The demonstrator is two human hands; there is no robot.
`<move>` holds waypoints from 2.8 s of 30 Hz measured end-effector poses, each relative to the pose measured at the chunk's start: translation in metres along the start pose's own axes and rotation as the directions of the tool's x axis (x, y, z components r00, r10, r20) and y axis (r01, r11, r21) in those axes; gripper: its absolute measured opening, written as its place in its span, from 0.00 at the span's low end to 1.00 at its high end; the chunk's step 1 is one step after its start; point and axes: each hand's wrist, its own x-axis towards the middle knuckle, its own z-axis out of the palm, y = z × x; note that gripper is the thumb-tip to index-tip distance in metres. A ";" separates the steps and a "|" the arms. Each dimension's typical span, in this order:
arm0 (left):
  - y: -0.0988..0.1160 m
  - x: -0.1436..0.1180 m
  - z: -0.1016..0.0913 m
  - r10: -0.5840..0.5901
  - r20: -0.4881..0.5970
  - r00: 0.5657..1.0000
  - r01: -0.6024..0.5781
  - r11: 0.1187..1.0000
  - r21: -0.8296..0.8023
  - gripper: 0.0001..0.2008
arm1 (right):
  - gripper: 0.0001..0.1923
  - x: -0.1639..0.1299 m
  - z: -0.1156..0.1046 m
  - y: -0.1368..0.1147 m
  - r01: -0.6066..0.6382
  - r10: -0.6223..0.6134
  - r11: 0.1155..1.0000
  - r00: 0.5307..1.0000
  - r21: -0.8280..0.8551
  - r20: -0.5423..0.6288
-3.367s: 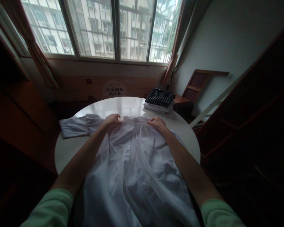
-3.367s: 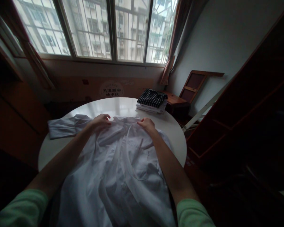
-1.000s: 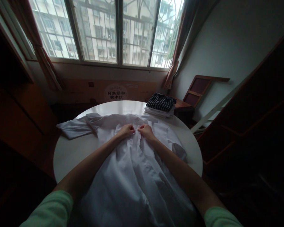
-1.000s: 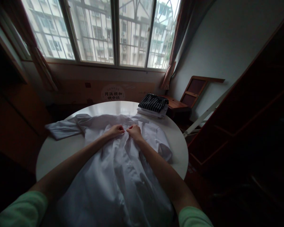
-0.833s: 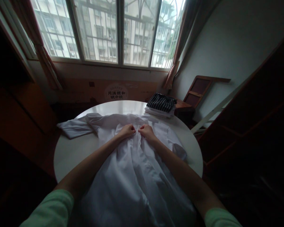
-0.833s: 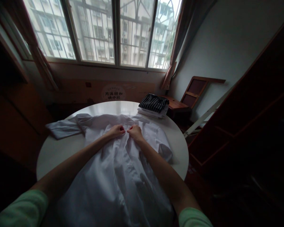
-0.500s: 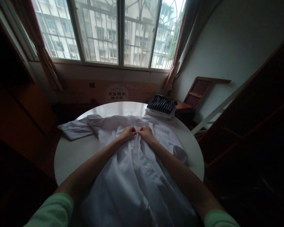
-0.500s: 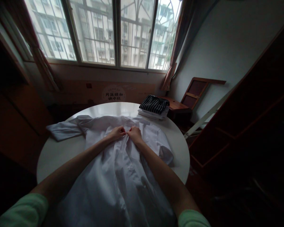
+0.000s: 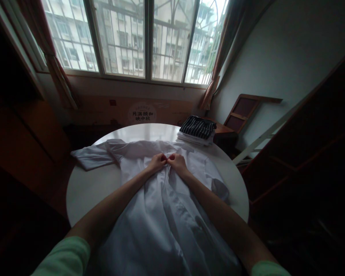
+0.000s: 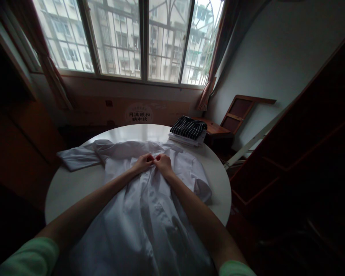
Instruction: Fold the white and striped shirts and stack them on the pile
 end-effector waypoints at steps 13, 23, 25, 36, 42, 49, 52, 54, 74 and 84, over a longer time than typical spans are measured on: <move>-0.009 0.001 0.000 -0.039 -0.069 0.997 0.030 0.992 -0.122 0.06 | 0.07 -0.002 0.005 0.006 0.046 -0.042 0.996 0.998 0.075 -0.053; -0.012 0.001 0.002 -0.040 -0.094 0.995 0.021 0.981 -0.194 0.10 | 0.08 0.009 0.009 0.019 -0.064 0.038 0.929 0.996 0.365 0.078; -0.013 0.001 0.002 -0.028 -0.095 0.995 0.006 0.976 -0.220 0.09 | 0.07 0.010 0.010 0.020 -0.080 0.039 0.901 0.994 0.427 0.103; -0.020 0.004 0.005 0.000 -0.132 0.991 -0.037 0.960 -0.279 0.08 | 0.05 0.010 0.010 0.021 0.016 -0.068 0.895 0.993 0.447 0.101; -0.016 0.001 0.001 0.012 -0.138 0.990 -0.047 0.967 -0.252 0.06 | 0.05 0.010 0.012 0.022 0.115 -0.129 0.961 0.991 0.253 0.036; -0.011 -0.001 -0.001 -0.013 -0.137 0.991 -0.020 0.972 -0.236 0.06 | 0.05 0.008 0.011 0.019 0.149 -0.154 0.975 0.988 0.166 0.012; -0.011 -0.001 0.000 -0.022 -0.136 0.990 -0.010 0.972 -0.235 0.06 | 0.05 0.007 0.010 0.019 0.135 -0.141 0.974 0.990 0.182 0.016; -0.012 -0.001 0.000 -0.015 -0.136 0.991 -0.016 0.975 -0.223 0.06 | 0.05 0.006 0.010 0.018 0.127 -0.131 0.973 0.991 0.192 0.010; -0.012 -0.001 -0.001 0.050 -0.159 0.986 -0.084 0.972 -0.221 0.03 | 0.04 0.005 0.008 0.015 0.168 -0.170 0.984 0.985 0.064 0.032; -0.007 -0.004 -0.003 0.051 -0.132 0.990 -0.078 0.976 -0.205 0.01 | 0.04 0.004 0.012 0.019 0.193 -0.194 0.981 0.981 0.032 0.026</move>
